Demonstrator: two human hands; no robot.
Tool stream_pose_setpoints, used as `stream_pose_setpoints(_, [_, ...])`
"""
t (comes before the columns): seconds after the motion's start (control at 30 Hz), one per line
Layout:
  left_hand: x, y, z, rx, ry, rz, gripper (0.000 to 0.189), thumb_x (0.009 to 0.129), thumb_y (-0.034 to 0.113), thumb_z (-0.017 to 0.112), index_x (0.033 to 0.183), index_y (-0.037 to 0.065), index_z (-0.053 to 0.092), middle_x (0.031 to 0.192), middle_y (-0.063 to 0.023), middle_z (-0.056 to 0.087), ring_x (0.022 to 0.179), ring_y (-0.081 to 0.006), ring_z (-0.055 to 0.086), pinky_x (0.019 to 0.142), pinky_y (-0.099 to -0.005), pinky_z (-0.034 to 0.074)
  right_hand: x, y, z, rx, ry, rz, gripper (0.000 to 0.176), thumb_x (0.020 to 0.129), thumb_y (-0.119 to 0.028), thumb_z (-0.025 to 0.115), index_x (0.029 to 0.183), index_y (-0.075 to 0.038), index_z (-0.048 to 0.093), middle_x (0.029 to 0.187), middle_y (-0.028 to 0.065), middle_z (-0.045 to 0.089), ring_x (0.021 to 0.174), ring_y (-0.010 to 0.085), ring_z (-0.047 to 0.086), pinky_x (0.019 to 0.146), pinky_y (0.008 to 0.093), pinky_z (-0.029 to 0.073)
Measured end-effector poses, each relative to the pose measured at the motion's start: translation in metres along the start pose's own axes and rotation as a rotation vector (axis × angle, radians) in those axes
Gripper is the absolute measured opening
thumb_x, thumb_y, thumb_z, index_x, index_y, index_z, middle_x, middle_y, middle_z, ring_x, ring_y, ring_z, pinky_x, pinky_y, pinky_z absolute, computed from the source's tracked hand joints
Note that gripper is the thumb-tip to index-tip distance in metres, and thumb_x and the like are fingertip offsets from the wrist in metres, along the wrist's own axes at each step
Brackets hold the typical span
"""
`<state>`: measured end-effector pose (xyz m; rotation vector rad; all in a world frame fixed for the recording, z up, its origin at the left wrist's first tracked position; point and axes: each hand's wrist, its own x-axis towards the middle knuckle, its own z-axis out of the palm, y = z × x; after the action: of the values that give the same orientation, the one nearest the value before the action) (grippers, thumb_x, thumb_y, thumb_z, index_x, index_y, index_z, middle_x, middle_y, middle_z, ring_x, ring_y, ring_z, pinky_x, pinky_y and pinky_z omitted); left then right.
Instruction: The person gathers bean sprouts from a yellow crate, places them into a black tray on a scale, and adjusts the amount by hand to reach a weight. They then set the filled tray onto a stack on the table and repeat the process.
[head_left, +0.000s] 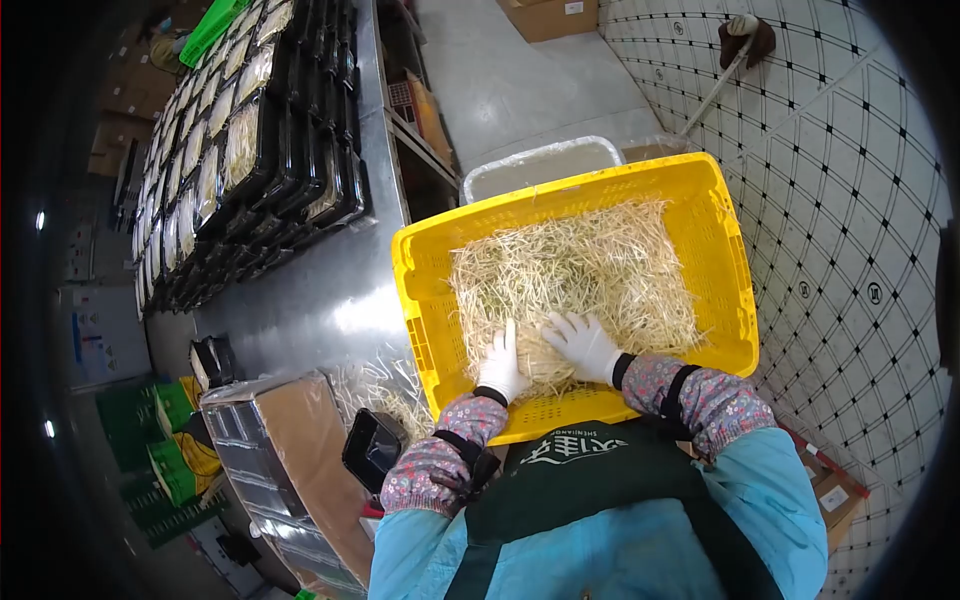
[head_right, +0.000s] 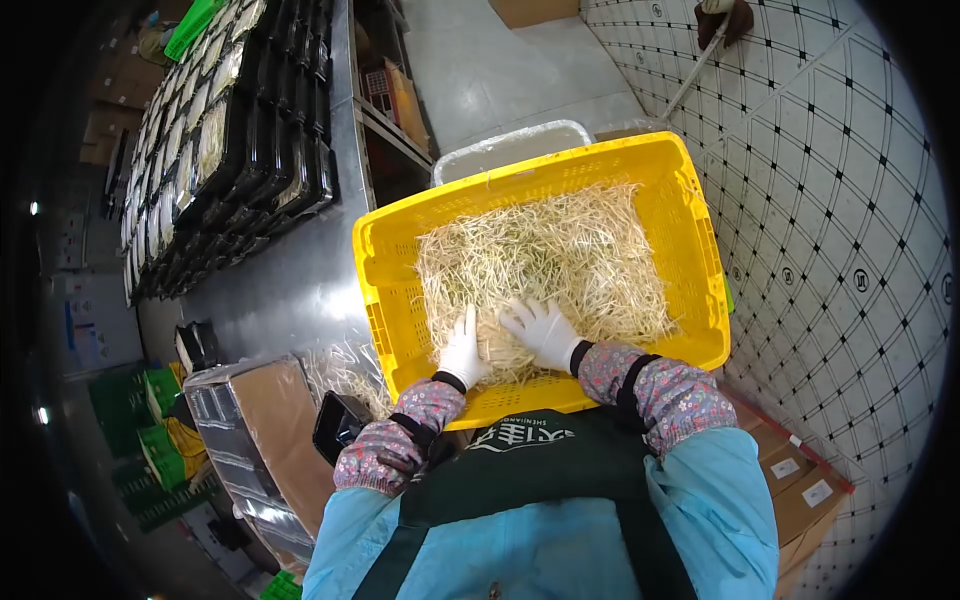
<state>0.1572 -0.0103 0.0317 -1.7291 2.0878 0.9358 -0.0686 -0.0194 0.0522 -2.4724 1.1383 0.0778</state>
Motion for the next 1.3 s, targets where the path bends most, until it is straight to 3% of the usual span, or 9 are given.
stream_pose_setpoints(0.17, [0.004,0.006,-0.013,-0.164,0.036,-0.14,0.049,0.073,0.023,0.072,0.115,0.004,0.058,0.094,-0.0238,0.068,0.092,-0.0399,0.066,0.084,-0.0439,0.052,0.016,0.022,-0.011,0.212,0.096,0.075,0.07,0.071,-0.011,0.067,0.137,-0.014,0.046,0.103,0.0116,0.061,0.093,0.031,0.063,0.073,0.043,0.051])
stream_pose_setpoints(0.43, [-0.035,0.012,-0.074,0.07,0.16,0.129,0.028,0.076,0.023,0.069,0.094,0.006,0.057,0.084,-0.0191,0.065,0.078,-0.0372,0.066,0.069,-0.0472,0.053,0.002,0.101,-0.065,0.173,0.402,0.176,0.043,0.075,-0.029,0.073,0.115,-0.02,0.061,0.093,0.0055,0.066,0.087,0.026,0.067,0.07,0.0405,0.054])
stream_pose_setpoints(0.6, [-0.038,0.048,-0.088,0.341,0.038,0.376,0.064,0.069,0.029,0.079,0.123,0.005,0.053,0.103,-0.0157,0.061,0.1,-0.0329,0.061,0.079,-0.0461,0.051,0.038,0.077,-0.082,0.147,0.462,0.161,0.049,0.076,-0.042,0.071,0.119,-0.021,0.061,0.091,0.0066,0.064,0.085,0.0269,0.067,0.067,0.0404,0.054])
stream_pose_setpoints(0.77, [0.006,0.052,-0.098,0.02,0.129,0.382,0.09,0.066,0.036,0.081,0.142,0.008,0.04,0.12,-0.0149,0.059,0.117,-0.0347,0.053,0.096,-0.047,0.045,0.053,0.053,-0.036,-0.124,0.005,0.126,0.115,0.059,-0.047,0.086,0.152,-0.023,0.024,0.147,0.0186,0.039,0.131,0.0427,0.042,0.096,0.0617,0.041])
stream_pose_setpoints(0.9, [0.046,0.049,-0.088,0.137,0.252,0.383,0.128,0.054,0.038,0.088,0.153,0.009,0.013,0.153,-0.0209,0.026,0.136,-0.0423,0.034,0.107,-0.0519,0.036,0.038,0.068,-0.048,-0.037,-0.054,0.237,0.14,0.048,-0.044,0.092,0.155,-0.016,0.007,0.153,0.0217,0.029,0.137,0.0436,0.033,0.103,0.0629,0.033])
stream_pose_setpoints(1.0, [0.065,0.057,-0.072,0.102,0.085,0.222,0.135,0.053,0.036,0.089,0.154,0.007,0.003,0.153,-0.0222,0.022,0.135,-0.0436,0.033,0.108,-0.0488,0.038,0.037,0.084,-0.032,0.083,-0.142,0.244,0.132,0.05,-0.034,0.091,0.154,-0.01,0.013,0.147,0.0206,0.037,0.133,0.0391,0.04,0.105,0.051,0.037])
stream_pose_setpoints(1.07, [0.074,0.057,-0.061,-0.034,0.018,0.134,0.138,0.054,0.035,0.088,0.154,0.007,-0.003,0.153,-0.023,0.022,0.137,-0.0431,0.03,0.109,-0.0449,0.037,0.034,0.086,-0.025,0.121,-0.04,0.243,0.093,0.067,-0.02,0.078,0.145,-0.004,0.029,0.12,0.0183,0.057,0.109,0.035,0.058,0.089,0.0422,0.049])
stream_pose_setpoints(1.23, [0.07,0.056,-0.049,-0.014,0.033,-0.025,0.045,0.074,0.022,0.07,0.112,0.005,0.056,0.105,-0.0222,0.065,0.095,-0.0373,0.066,0.084,-0.0432,0.052,0.027,0.096,-0.005,0.181,0.021,0.149,0.035,0.078,-0.01,0.06,0.113,-0.005,0.059,0.092,0.015,0.066,0.086,0.0351,0.066,0.072,0.0447,0.052])
stream_pose_setpoints(1.3, [0.055,0.065,-0.061,-0.006,0.016,0.003,0.04,0.074,0.021,0.07,0.109,0.006,0.057,0.103,-0.0223,0.065,0.096,-0.0367,0.066,0.083,-0.0436,0.052,0.019,0.106,-0.006,0.152,0.029,0.143,0.027,0.077,-0.011,0.061,0.104,-0.006,0.061,0.093,0.0147,0.066,0.088,0.0339,0.066,0.073,0.0435,0.052])
